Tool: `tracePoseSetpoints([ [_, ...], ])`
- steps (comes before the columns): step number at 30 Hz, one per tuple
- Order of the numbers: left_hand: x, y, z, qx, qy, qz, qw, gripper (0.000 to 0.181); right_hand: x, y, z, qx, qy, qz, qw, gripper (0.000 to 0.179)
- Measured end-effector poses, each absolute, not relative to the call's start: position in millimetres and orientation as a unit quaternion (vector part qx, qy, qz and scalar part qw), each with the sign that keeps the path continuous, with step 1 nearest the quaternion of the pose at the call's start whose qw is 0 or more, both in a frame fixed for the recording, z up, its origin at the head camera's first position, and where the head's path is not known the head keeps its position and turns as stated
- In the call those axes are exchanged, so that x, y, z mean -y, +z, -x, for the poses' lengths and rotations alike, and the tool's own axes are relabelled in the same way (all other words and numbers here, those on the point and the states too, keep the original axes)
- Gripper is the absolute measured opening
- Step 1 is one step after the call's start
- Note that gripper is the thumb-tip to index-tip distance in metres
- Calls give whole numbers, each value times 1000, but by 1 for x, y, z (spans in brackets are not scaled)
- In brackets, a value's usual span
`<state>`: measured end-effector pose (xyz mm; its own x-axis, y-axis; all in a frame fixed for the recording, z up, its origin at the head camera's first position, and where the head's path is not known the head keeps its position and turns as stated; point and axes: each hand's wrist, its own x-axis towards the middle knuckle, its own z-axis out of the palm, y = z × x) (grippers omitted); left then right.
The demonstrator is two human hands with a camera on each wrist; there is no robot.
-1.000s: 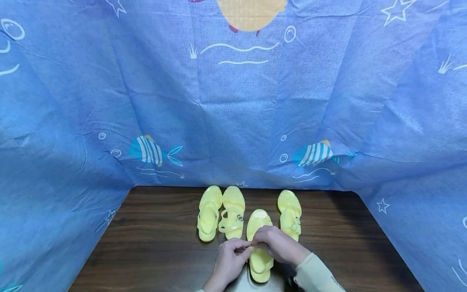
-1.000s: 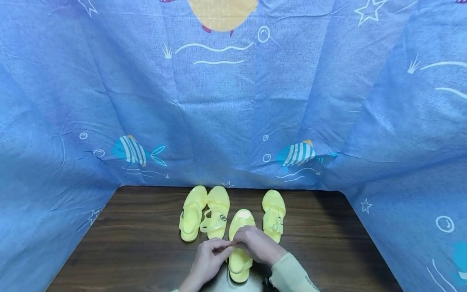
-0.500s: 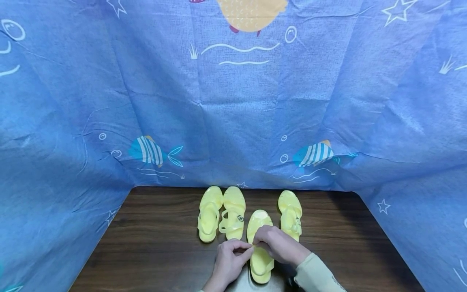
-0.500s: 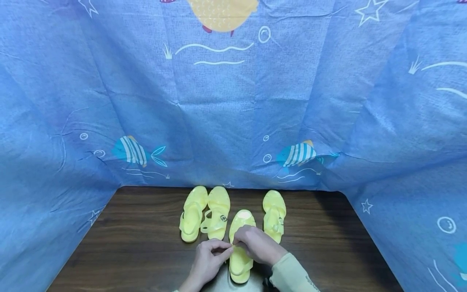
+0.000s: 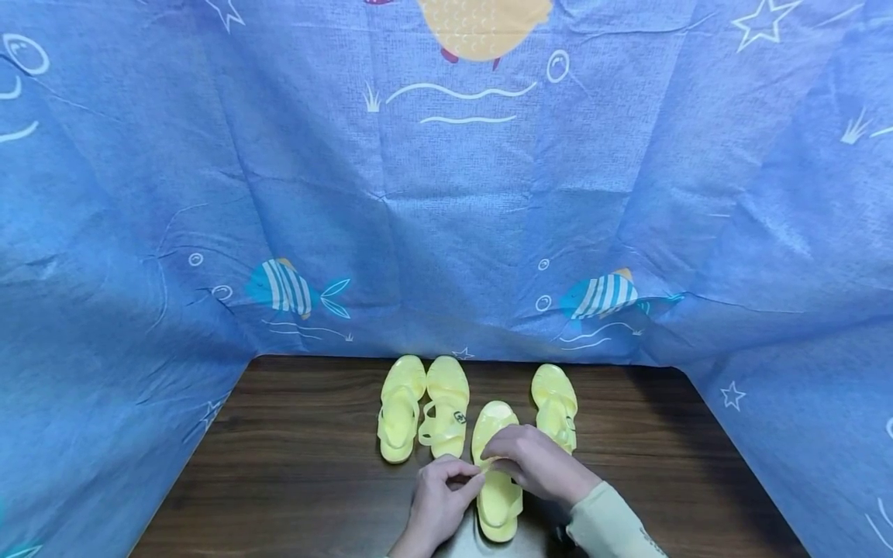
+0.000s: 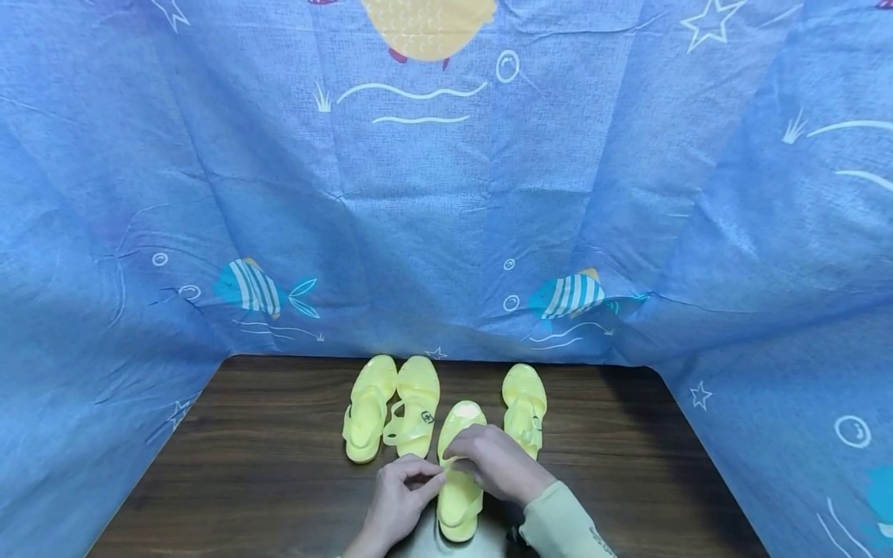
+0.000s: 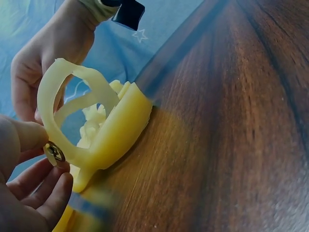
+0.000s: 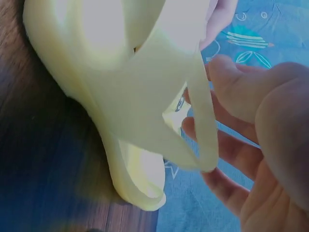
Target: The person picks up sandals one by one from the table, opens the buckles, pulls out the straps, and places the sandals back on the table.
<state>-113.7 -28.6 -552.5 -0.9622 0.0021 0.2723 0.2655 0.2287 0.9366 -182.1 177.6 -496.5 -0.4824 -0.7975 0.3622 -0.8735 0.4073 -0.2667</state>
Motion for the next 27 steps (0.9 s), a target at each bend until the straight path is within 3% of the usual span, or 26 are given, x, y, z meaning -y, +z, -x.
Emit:
tracePoseSetpoints([
  [13, 27, -555, 114, 775, -614, 101, 111, 5, -170, -498, 182, 843, 229, -486, 2, 16],
  [22, 28, -555, 115, 780, -601, 116, 129, 6, -171, -499, 183, 842, 258, -473, -1, 10],
  [27, 29, -556, 116, 777, -603, 117, 134, 6, -175, -498, 183, 845, 253, -470, 14, 17],
])
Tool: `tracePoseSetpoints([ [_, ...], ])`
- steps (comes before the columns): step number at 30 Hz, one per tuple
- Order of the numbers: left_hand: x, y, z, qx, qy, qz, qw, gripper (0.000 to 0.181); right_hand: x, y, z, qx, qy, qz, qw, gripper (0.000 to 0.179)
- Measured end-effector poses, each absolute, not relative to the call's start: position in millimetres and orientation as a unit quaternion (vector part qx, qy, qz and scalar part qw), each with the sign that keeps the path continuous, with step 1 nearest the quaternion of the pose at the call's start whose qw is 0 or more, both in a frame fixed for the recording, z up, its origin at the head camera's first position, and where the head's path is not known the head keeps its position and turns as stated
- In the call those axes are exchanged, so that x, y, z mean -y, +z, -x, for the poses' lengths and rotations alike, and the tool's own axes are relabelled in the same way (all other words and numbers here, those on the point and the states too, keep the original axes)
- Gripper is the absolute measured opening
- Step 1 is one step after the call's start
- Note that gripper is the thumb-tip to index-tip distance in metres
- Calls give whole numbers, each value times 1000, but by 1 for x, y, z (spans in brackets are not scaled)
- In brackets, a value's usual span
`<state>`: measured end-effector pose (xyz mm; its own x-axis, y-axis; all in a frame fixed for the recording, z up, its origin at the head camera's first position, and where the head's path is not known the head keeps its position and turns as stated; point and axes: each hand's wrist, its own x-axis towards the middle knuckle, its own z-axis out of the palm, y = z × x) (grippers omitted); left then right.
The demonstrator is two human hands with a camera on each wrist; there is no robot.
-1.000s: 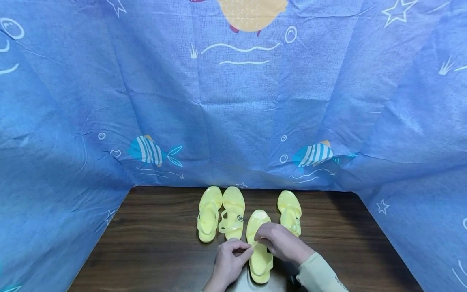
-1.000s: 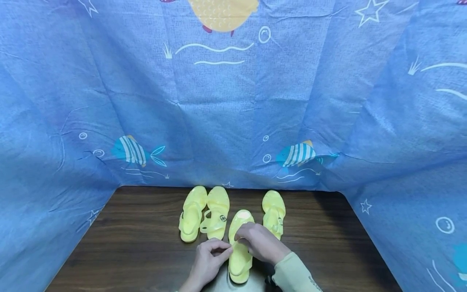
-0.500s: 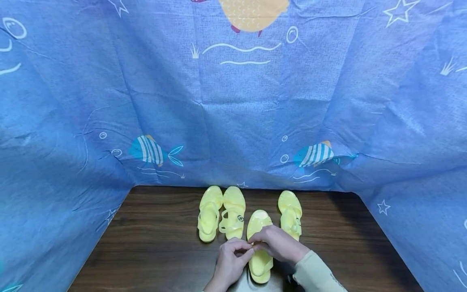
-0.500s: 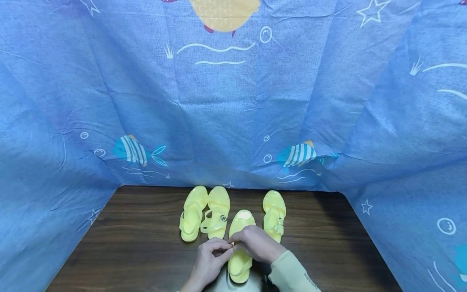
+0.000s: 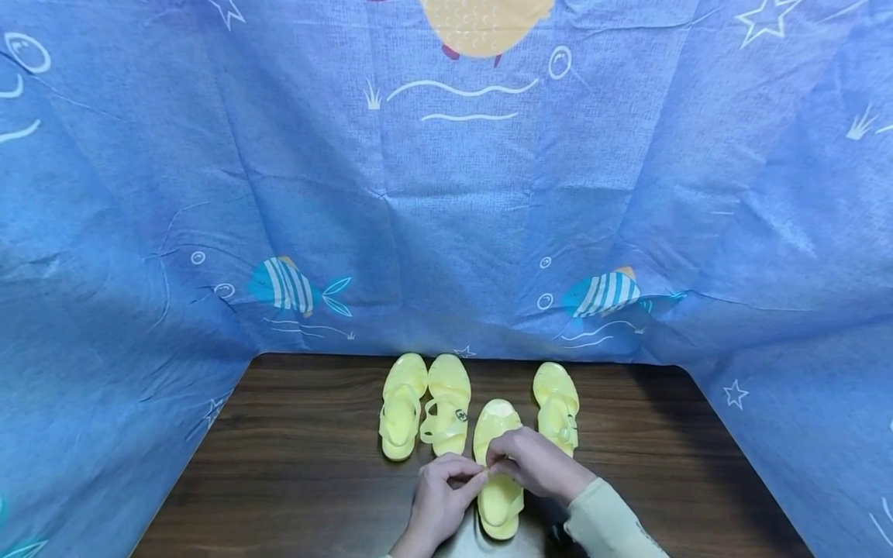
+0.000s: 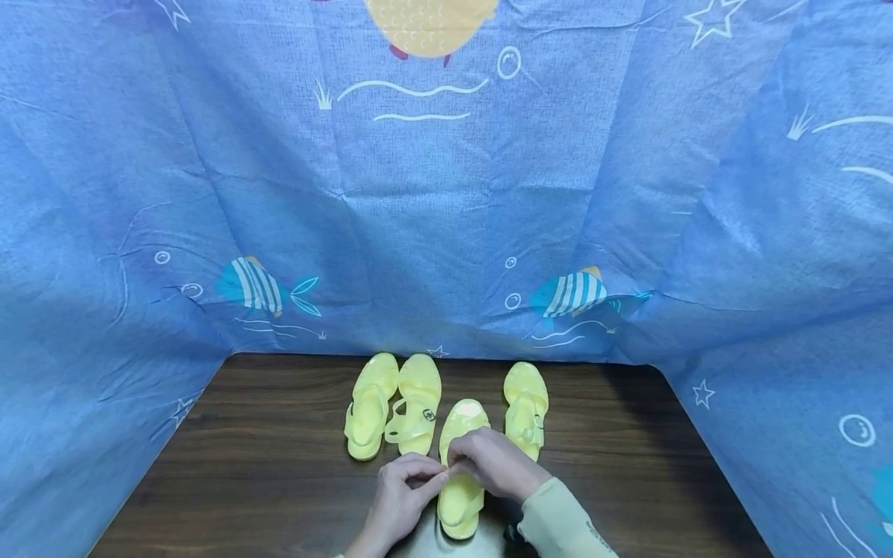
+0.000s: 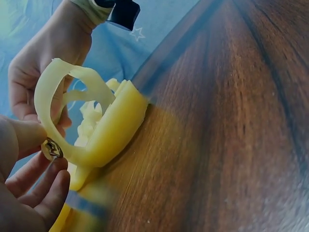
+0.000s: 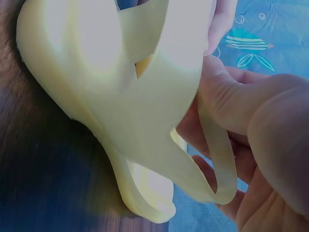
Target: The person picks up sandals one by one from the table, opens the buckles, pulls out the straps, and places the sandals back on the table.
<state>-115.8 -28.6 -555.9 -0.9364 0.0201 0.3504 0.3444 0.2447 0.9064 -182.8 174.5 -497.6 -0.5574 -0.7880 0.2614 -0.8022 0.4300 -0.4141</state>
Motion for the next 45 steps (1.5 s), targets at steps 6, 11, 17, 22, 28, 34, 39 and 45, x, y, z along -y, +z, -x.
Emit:
tracePoseSetpoints([
  [6, 28, -555, 116, 767, -618, 118, 125, 3, -180, -495, 184, 851, 231, -470, 38, 20],
  [11, 28, -555, 117, 773, -608, 122, 135, 4, -178, -493, 185, 837, 226, -495, 53, 8],
  [17, 25, -554, 118, 779, -593, 132, 156, 8, -173, -492, 185, 838, 237, -491, 8, 5],
  [22, 25, -553, 118, 781, -590, 129, 158, 8, -171, -493, 184, 841, 252, -478, -21, 12],
  [28, 26, -553, 117, 780, -595, 122, 148, 6, -171, -494, 184, 836, 255, -486, -6, 20],
  [34, 26, -554, 115, 777, -601, 123, 145, 5, -175, -497, 183, 839, 246, -485, 16, 18],
  [39, 26, -555, 114, 773, -607, 124, 133, 5, -179, -498, 183, 842, 239, -483, 27, 16],
  [45, 29, -556, 113, 763, -619, 118, 144, 5, -191, -494, 186, 844, 232, -479, 73, 16],
])
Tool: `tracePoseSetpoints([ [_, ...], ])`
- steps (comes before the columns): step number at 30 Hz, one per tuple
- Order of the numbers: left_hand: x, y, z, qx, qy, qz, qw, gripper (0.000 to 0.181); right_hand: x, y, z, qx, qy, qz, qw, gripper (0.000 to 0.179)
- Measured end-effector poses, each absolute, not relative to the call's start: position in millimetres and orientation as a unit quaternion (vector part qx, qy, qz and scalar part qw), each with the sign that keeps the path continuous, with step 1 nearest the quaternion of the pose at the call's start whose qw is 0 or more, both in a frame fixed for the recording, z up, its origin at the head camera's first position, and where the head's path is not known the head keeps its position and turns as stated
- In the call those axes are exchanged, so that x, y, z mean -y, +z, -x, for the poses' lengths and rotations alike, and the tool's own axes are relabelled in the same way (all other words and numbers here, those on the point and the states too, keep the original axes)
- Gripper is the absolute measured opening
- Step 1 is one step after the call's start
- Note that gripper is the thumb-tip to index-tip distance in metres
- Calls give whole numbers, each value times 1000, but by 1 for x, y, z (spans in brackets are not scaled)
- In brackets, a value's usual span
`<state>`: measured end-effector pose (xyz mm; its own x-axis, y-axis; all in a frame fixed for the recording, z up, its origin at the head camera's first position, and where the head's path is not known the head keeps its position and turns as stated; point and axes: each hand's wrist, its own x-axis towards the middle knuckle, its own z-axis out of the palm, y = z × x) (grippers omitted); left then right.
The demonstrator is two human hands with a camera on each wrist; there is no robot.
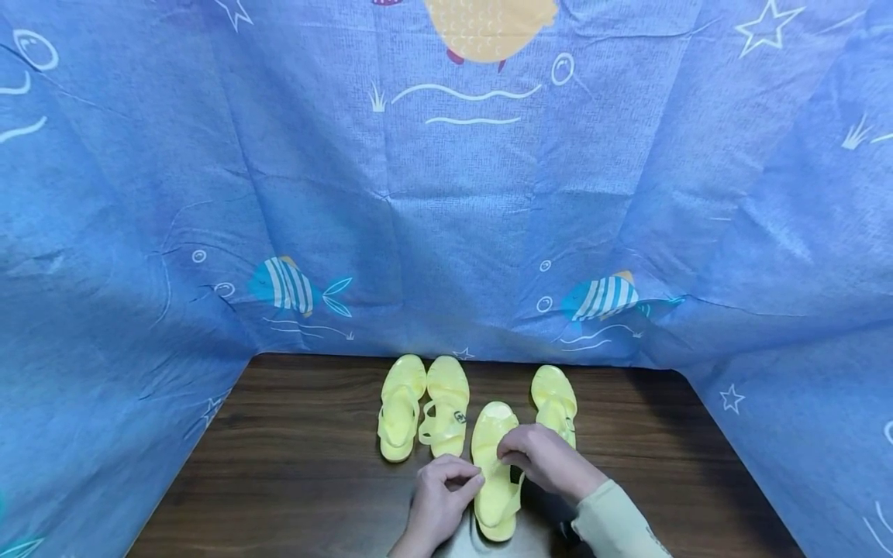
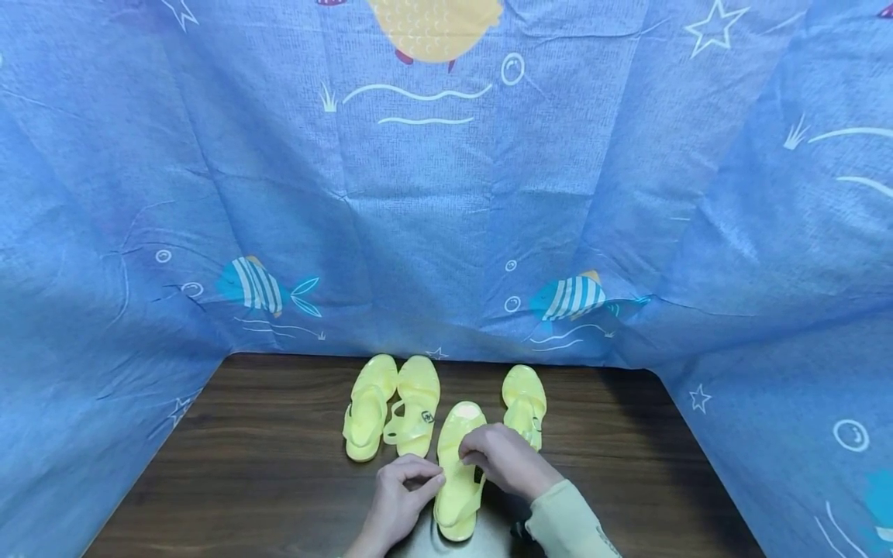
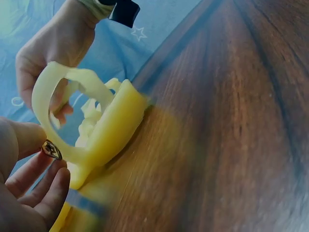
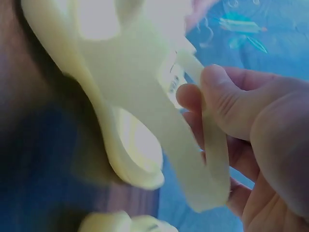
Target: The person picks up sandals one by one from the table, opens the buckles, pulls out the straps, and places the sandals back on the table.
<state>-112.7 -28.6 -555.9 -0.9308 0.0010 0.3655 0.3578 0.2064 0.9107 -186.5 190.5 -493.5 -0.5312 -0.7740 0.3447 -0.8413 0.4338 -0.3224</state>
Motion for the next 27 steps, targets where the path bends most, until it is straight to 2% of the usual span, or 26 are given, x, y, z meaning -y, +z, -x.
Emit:
tracePoseSetpoints([
  [4, 30, -555, 112, 760, -620, 108, 162, 5, -197, -488, 188, 853, 224, -463, 87, 15],
  [12, 30, -554, 111, 756, -631, 94, 150, 6, -189, -493, 182, 836, 234, -495, 33, 15],
  [17, 31, -553, 111, 758, -630, 91, 141, 7, -177, -498, 177, 830, 233, -506, 32, 20],
  [23, 31, -553, 112, 761, -625, 94, 147, 7, -170, -502, 176, 817, 219, -529, 65, 20],
  [27, 31, -553, 112, 760, -627, 90, 145, 7, -171, -503, 175, 822, 230, -520, 37, 18],
])
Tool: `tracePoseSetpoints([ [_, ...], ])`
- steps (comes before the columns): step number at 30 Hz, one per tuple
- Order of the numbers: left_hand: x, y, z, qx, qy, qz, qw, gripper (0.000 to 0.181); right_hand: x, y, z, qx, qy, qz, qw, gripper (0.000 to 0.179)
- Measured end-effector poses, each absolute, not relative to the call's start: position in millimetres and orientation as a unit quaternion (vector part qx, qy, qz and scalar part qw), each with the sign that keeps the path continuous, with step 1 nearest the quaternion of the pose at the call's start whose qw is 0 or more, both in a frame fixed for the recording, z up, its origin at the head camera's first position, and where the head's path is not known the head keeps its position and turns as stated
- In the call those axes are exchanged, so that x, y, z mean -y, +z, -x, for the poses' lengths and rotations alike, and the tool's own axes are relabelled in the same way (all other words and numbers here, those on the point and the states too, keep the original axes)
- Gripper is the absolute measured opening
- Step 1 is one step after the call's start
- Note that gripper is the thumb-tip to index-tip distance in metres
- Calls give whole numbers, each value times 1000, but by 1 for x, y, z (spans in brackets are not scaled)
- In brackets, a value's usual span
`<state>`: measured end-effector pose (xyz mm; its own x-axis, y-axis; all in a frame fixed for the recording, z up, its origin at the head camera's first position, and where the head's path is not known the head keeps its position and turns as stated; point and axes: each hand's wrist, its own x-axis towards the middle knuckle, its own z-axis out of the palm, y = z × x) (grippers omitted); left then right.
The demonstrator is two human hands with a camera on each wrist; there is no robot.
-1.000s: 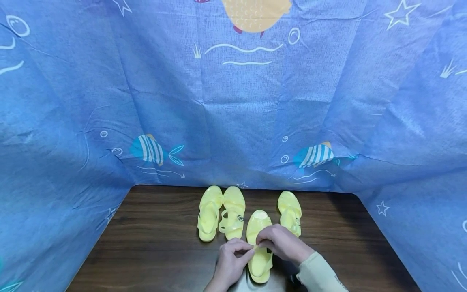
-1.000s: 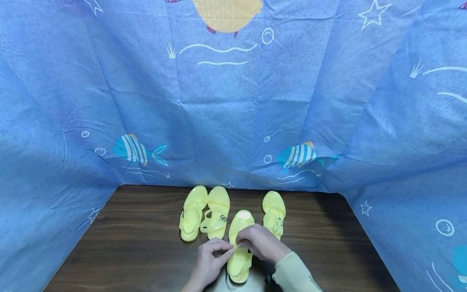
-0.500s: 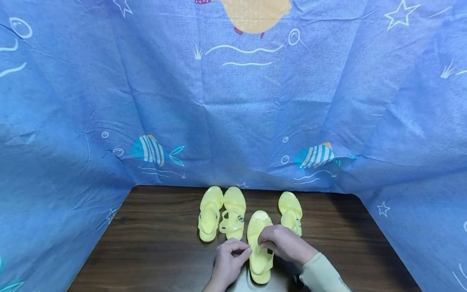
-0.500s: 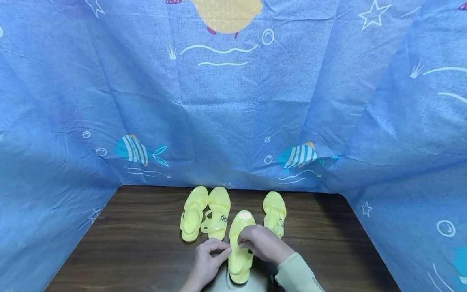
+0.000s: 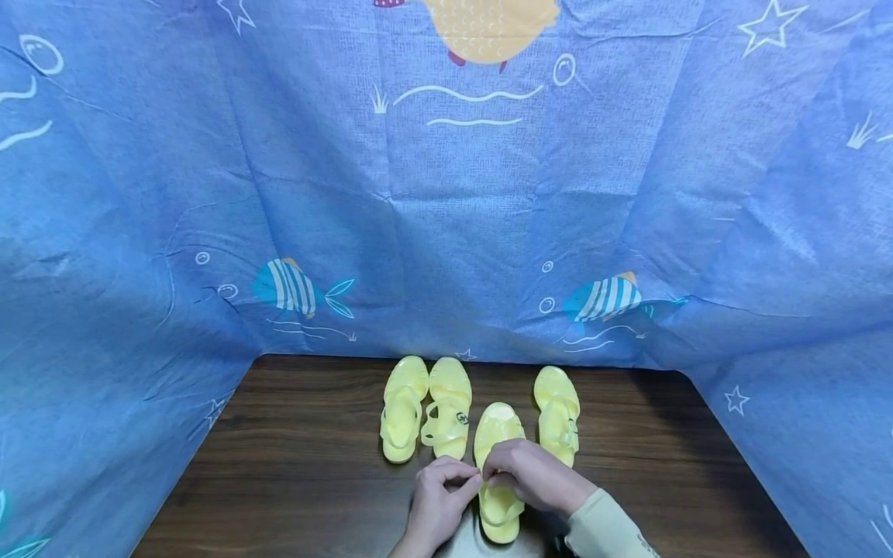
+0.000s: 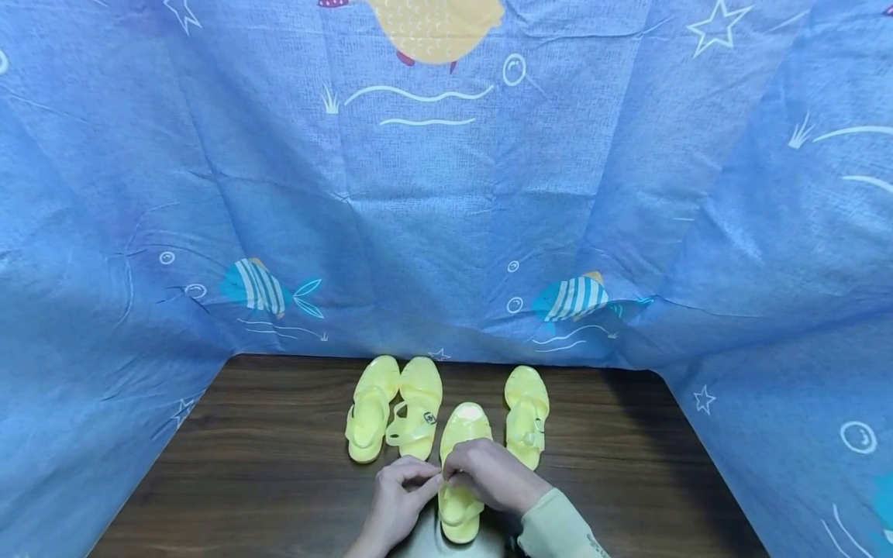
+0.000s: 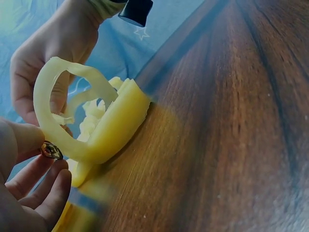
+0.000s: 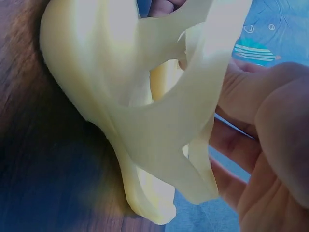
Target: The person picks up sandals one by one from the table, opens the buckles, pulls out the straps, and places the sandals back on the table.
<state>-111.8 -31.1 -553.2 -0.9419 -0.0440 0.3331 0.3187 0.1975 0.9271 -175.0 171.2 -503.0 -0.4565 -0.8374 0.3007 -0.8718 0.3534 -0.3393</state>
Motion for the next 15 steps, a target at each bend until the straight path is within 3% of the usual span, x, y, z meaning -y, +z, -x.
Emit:
tracePoseSetpoints([
  [5, 31, -554, 113, 770, -614, 91, 147, 12, -171, -503, 175, 806, 277, -523, 11, 15],
  [11, 30, -556, 113, 771, -614, 89, 146, 15, -168, -500, 173, 782, 312, -538, 40, 14],
  [15, 29, -557, 112, 757, -638, 83, 117, 10, -170, -500, 169, 788, 314, -524, 73, 11],
])
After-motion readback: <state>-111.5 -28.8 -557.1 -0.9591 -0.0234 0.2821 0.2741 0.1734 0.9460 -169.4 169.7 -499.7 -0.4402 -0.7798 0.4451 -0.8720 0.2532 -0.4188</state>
